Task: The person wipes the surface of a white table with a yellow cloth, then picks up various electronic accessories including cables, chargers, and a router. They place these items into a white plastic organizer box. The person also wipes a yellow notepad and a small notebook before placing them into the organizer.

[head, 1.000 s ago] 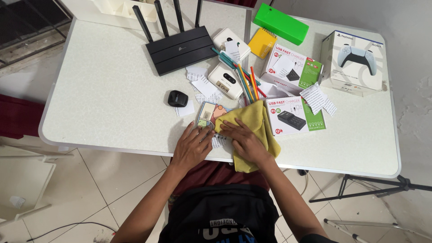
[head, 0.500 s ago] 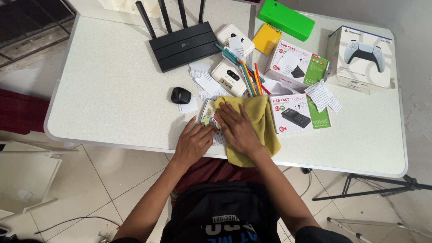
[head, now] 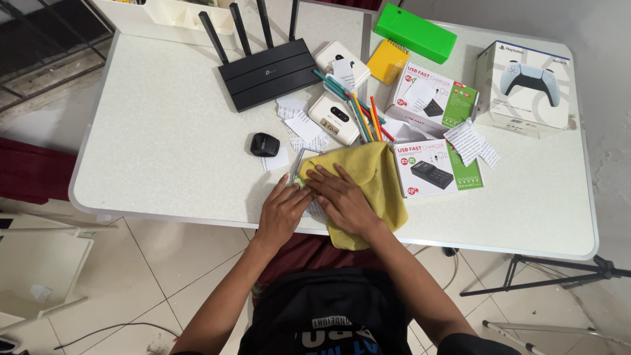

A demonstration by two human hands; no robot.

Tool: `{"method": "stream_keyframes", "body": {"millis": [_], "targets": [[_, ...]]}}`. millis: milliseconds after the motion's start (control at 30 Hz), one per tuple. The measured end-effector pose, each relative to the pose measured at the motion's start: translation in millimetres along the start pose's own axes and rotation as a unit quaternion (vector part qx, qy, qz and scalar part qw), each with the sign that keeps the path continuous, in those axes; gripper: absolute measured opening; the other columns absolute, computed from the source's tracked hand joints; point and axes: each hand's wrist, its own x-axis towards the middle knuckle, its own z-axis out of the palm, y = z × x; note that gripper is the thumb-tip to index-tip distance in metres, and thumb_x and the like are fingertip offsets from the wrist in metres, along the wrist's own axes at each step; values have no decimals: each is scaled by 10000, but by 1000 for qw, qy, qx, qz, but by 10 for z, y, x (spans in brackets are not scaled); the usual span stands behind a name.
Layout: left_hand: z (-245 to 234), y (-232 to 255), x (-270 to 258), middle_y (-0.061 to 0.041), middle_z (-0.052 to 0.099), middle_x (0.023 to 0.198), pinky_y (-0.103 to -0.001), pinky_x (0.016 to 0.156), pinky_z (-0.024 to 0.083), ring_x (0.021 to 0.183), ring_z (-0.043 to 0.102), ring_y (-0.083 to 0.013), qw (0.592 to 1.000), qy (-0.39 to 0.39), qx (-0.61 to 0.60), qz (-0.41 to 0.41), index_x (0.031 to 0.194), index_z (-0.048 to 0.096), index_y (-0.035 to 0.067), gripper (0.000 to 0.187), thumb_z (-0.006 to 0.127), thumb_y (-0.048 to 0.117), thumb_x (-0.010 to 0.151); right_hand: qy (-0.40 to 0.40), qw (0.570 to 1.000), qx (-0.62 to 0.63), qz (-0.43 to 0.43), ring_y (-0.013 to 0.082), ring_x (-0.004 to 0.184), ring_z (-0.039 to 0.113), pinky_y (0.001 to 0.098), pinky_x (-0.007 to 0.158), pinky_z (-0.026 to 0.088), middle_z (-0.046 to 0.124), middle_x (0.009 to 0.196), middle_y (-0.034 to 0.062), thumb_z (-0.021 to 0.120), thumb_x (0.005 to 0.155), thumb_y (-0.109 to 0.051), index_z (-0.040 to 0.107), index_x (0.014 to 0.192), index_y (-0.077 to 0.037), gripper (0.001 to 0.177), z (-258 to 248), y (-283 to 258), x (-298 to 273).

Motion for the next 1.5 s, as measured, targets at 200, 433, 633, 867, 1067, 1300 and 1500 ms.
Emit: {"method": "stream_keyframes", "body": {"millis": [200, 433, 633, 867, 1067, 1300, 1500], "targets": [[-22, 22, 15, -63, 767, 1176, -467, 1189, 397, 1105, 702, -253, 1000, 22, -15, 3, 1128, 786, 90, 329, 691, -9, 829, 5, 1000, -10, 3, 291, 1496, 400, 530, 1259, 207, 545, 1520, 128, 524, 989, -159, 562, 1449, -64, 472, -37, -62, -107], [18, 24, 4, -57, 753, 1221, -465, 1182, 409, 1114, 710, -266, 1000, 18, -9, -1, 1155, 783, 102, 338, 683, -8, 852, 30, 999, -42, 4, 252, 1472, 455, 508, 1259, 265, 589, 1491, 107, 547, 988, -141, 603, 1406, -64, 428, -65, -4, -352], [-20, 11, 28, -60, 752, 1229, -460, 1165, 420, 1100, 710, -274, 1000, 15, -20, 1, 1168, 780, 99, 358, 683, -9, 841, 67, 993, -82, 45, 239, 1465, 473, 517, 1268, 263, 600, 1467, 94, 558, 1009, -176, 626, 1374, -87, 382, -43, 56, -379], [-42, 20, 20, -55, 756, 1222, -445, 1155, 441, 1097, 714, -269, 1000, 18, -23, -1, 1144, 783, 112, 325, 685, 1, 855, 55, 990, -99, 87, 252, 1487, 397, 537, 1257, 145, 499, 1561, 97, 554, 991, -331, 565, 1451, -83, 523, -9, 74, -135], [-17, 33, 25, -70, 754, 1150, -434, 1150, 467, 1080, 725, -249, 999, 39, -26, -8, 1051, 805, 114, 261, 704, -9, 844, 30, 993, -87, 79, 264, 1536, 326, 545, 1266, 135, 436, 1619, 109, 484, 1034, -372, 538, 1468, -61, 536, 78, 82, 121], [-12, 47, 26, -90, 725, 1010, -447, 1146, 470, 1026, 717, -262, 999, 42, -31, -8, 984, 814, 90, 194, 718, 2, 840, 12, 998, -46, 30, 285, 1536, 319, 547, 1267, 137, 455, 1603, 117, 457, 1027, -299, 546, 1478, -62, 518, 51, 33, 190], [-19, 42, 22, -70, 729, 992, -468, 1137, 491, 1058, 704, -260, 997, 63, -53, -9, 960, 791, 63, 160, 740, -7, 826, -10, 999, -23, -22, 297, 1541, 355, 541, 1291, 155, 512, 1570, 118, 480, 1005, -240, 554, 1461, -48, 500, 4, 24, 61]]}}
